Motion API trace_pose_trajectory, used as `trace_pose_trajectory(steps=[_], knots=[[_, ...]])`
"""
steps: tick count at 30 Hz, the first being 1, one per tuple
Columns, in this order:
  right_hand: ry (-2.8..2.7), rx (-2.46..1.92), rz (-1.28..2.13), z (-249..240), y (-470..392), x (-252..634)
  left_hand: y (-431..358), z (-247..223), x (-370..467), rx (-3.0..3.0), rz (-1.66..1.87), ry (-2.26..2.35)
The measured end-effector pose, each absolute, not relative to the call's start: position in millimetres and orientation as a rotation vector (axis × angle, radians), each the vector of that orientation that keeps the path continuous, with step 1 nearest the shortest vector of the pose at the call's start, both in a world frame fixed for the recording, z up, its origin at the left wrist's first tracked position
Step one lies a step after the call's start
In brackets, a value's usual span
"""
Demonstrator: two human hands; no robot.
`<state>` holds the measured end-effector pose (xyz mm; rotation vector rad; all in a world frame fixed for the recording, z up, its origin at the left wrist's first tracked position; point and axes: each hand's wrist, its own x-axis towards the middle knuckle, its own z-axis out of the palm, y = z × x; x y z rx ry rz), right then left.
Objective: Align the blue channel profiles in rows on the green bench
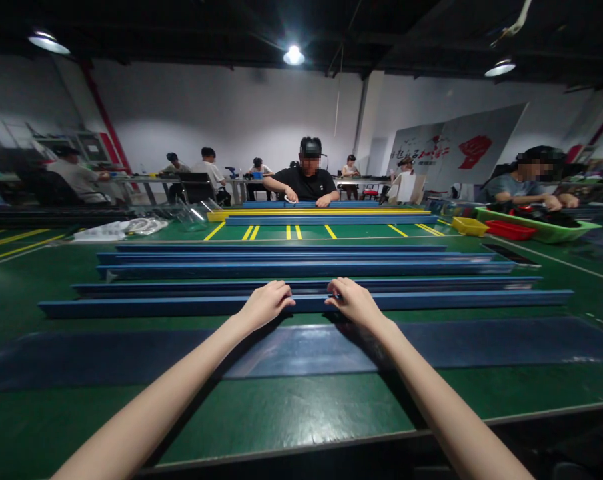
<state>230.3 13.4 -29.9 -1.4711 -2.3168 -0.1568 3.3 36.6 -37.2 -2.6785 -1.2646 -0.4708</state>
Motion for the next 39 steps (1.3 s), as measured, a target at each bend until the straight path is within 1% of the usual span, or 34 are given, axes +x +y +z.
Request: trace_pose_trajectory(steps=[3,5,12,16,19,31,39], knots=[[-2.410,-1.362,-0.069,-25,15,242,36,-39,-8,-2.715,-0.517,-1.232],[-2.442,-1.372,-0.102,-23,17,250,35,-40,-19,-2.656,-0.505,-1.253],[-2.357,-1.608,-0.328,-27,30,279,43,-43,-53,-2.318,-0.372,-1.509],[-2.294,-1.761,-0.371,-33,41,283,48,-43,-53,-2.258,-0.340,-1.688],[-2.280,-1.775,-0.384,-37,50,280,53,-41,-50,-2.243,-0.338,-1.776],[-2.272,-1.753,-0.356,-39,93,270,90,-39,-57,-2.245,-0.367,-1.817],[-2.248,-1.833,-0.383,-43,110,265,109,-43,-62,-2.224,-0.346,-1.806]])
